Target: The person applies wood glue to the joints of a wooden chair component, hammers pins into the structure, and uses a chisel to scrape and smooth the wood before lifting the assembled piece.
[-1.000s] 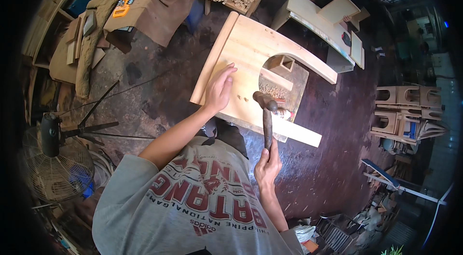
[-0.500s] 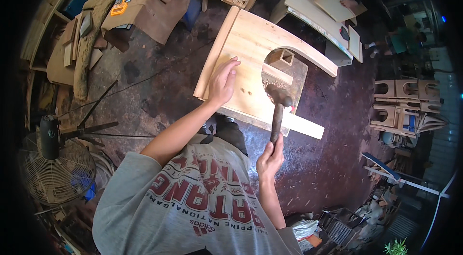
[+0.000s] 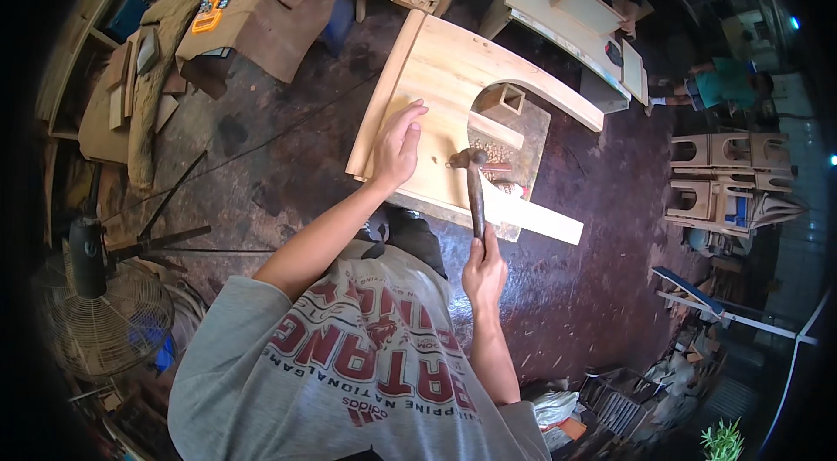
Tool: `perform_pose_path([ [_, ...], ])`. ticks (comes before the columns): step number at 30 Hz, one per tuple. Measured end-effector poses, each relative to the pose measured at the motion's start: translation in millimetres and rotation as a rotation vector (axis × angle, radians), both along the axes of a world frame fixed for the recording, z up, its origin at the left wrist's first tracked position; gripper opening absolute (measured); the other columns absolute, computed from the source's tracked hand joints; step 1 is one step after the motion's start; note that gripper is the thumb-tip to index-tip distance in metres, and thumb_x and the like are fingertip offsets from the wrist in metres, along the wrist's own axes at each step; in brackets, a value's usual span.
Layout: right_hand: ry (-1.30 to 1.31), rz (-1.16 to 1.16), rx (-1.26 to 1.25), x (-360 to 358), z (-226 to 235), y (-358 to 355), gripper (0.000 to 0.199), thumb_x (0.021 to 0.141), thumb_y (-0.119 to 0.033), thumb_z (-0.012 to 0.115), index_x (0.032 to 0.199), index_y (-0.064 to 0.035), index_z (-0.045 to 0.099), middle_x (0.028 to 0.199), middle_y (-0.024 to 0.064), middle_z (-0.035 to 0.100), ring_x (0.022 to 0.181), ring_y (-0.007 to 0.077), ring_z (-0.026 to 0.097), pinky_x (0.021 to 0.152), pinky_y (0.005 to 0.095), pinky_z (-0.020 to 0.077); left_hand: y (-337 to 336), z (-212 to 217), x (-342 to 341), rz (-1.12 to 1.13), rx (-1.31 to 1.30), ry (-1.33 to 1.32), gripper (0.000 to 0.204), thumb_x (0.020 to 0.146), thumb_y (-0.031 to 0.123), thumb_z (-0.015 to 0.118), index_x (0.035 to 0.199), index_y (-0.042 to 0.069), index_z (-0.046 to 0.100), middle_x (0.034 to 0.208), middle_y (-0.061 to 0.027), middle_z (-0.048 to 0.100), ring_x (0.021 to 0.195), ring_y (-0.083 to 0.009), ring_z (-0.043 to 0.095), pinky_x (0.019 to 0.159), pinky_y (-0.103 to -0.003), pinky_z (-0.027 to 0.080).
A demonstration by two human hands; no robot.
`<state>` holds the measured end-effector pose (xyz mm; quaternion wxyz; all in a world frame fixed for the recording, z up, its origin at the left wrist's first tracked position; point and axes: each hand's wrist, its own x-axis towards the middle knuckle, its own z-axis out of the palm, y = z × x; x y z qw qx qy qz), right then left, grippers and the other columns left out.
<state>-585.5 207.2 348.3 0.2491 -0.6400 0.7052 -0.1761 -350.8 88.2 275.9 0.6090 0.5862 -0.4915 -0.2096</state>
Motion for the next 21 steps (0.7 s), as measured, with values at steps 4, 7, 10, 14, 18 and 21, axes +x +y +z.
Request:
perform_pose_path([
  [4,-0.008,0.05,-0.018,1.8,12.5,-2.3,0.043,0.106,-0.018,0.054,0.146,-0.0017,0.056,0.078,0.0249,0.064,0.064,0.0341,0.066,0.065,0.0461,0.0504,0.0,-1.8,0.6,0.0,-0.005,0.046,0.033,0.106,0.017,0.046,0.127,0.001,0.066,0.138,-0.0184,0.066,0.131,-0.0351,0.06,0.112,-0.041,0.045],
  [7,-0.113,0.05,-0.226,5.4,12.1,7.0,0.043,0.106,-0.017,0.055,0.146,0.0006,0.055,0.082,0.0224,0.066,0.067,0.0313,0.066,0.066,0.0434,0.0522,-1.5,-4.1,0.7,0.007,-0.028,0.081,0.034,0.108,0.018,0.044,0.127,-0.001,0.066,0.138,-0.0197,0.066,0.132,-0.0353,0.06,0.112,-0.04,0.045],
  [10,-0.14,0.0,-0.321,8.9,6.9,13.2,0.044,0.105,-0.015,0.056,0.146,0.002,0.054,0.085,0.0203,0.066,0.07,0.0298,0.066,0.068,0.0406,0.0534,-1.7,-4.7,1.0,0.012,-0.037,0.103,0.035,0.109,0.02,0.043,0.127,-0.002,0.065,0.137,-0.0209,0.066,0.131,-0.0357,0.061,0.112,-0.041,0.045],
  [14,0.0,-0.005,-0.131,10.5,5.2,7.8,0.045,0.104,-0.016,0.056,0.146,-0.0001,0.055,0.094,0.0269,0.071,0.078,0.0423,0.071,0.071,0.0475,0.0547,-0.1,-1.8,2.4,0.011,-0.034,0.102,0.036,0.109,0.02,0.043,0.127,-0.002,0.065,0.137,-0.0216,0.066,0.131,-0.0363,0.061,0.112,-0.041,0.044],
  [18,0.073,0.031,0.004,5.2,12.8,-1.0,0.044,0.102,-0.015,0.057,0.146,-0.0074,0.057,0.09,0.0284,0.071,0.079,0.0479,0.07,0.071,0.0518,0.0524,0.2,0.1,3.1,0.008,-0.049,0.096,0.037,0.109,0.021,0.042,0.127,-0.002,0.065,0.137,-0.0218,0.066,0.131,-0.0368,0.061,0.112,-0.041,0.044],
  [21,0.037,-0.001,-0.062,3.9,12.5,1.8,0.043,0.104,-0.016,0.057,0.146,-0.0074,0.057,0.087,0.0276,0.07,0.076,0.0452,0.071,0.069,0.0518,0.0519,0.3,-1.5,3.2,0.015,-0.053,0.095,0.039,0.11,0.023,0.042,0.127,-0.002,0.065,0.137,-0.022,0.066,0.131,-0.037,0.061,0.113,-0.041,0.044],
])
